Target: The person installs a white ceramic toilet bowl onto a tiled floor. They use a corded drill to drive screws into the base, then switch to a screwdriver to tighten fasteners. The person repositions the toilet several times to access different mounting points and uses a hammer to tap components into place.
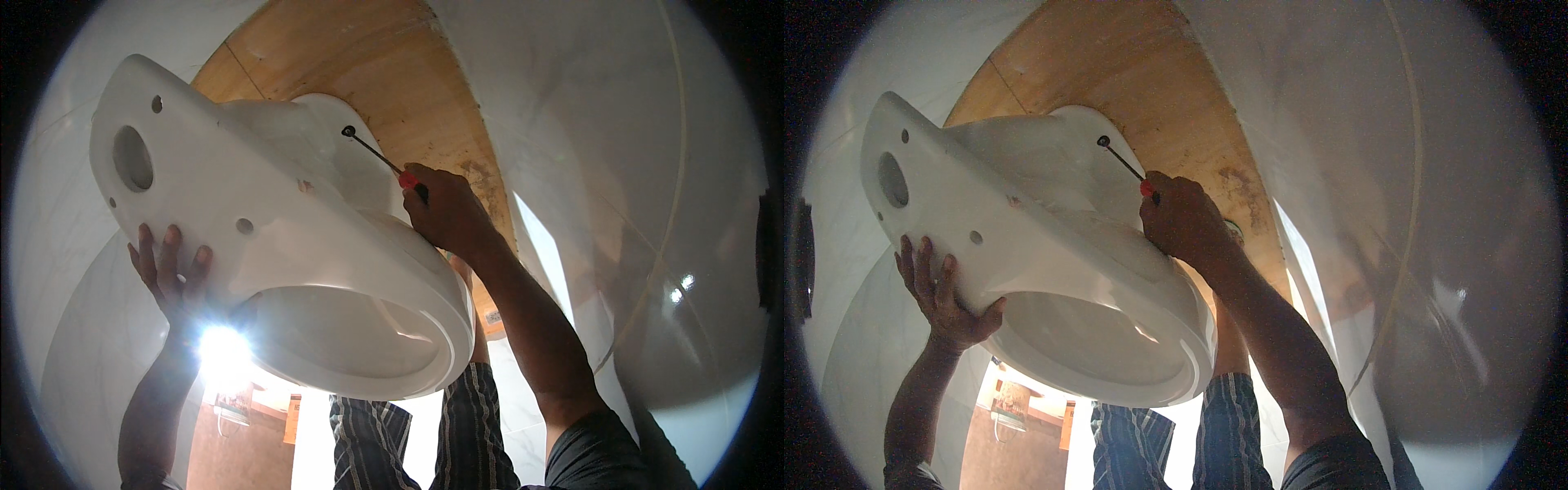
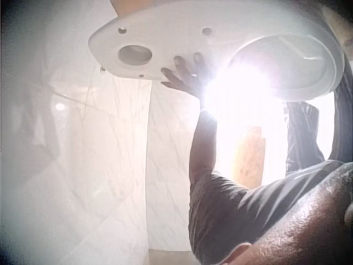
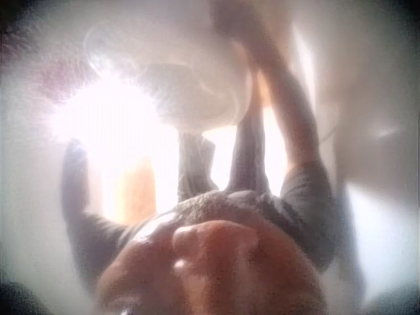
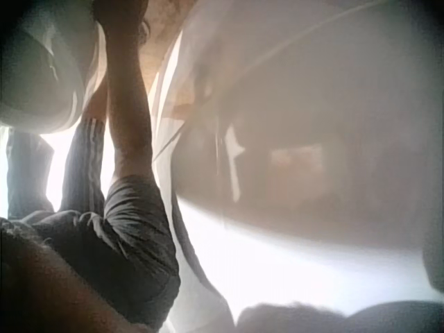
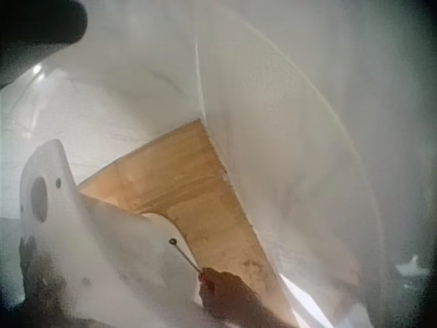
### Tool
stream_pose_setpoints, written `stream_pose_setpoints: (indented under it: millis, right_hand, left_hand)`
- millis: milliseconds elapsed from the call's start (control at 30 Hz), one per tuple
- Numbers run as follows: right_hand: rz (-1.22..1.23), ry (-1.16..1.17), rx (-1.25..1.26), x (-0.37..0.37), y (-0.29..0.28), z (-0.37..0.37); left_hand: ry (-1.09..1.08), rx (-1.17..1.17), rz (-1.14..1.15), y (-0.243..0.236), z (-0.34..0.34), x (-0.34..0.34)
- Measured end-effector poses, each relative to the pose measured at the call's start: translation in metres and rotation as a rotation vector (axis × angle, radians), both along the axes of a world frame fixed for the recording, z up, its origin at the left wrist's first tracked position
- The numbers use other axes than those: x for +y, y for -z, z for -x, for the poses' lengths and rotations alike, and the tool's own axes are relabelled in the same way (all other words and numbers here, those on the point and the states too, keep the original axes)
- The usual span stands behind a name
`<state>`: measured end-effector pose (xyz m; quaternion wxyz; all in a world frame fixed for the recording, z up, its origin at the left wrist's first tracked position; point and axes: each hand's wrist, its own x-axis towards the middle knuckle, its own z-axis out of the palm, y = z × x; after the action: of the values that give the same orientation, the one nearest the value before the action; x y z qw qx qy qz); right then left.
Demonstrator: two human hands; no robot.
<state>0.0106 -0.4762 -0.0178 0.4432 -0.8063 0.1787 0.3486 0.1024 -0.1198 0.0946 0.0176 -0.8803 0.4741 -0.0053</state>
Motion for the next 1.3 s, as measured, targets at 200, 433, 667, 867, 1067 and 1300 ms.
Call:
stream_pose_setpoints:
  millis: [200, 433, 667, 867, 1067, 1300]
  right_hand:
    - [-0.031, 0.036, 0.123, 0.001, -0.007, -0.011]
    - [0.016, 0.009, 0.029, 0.004, 0.005, -0.002]
    - [0.015, -0.018, 0.105, 0.004, -0.001, -0.007]
    - [0.017, -0.006, 0.044, 0.002, -0.002, -0.007]
    - [0.009, -0.032, 0.109, 0.002, -0.003, -0.013]
    - [0.107, -0.433, -0.190, 0.001, 0.014, -0.007]
  left_hand:
    - [-0.015, 0.066, -0.009, -0.008, 0.000, -0.004]
    - [-0.005, 0.069, 0.028, -0.007, -0.002, -0.010]
    - [-0.008, 0.072, 0.029, -0.006, -0.001, -0.007]
    - [-0.001, 0.067, 0.003, -0.008, -0.003, -0.008]
    - [-0.001, 0.073, -0.024, -0.010, -0.001, -0.008]
    - [0.003, 0.085, -0.028, -0.013, 0.000, -0.011]
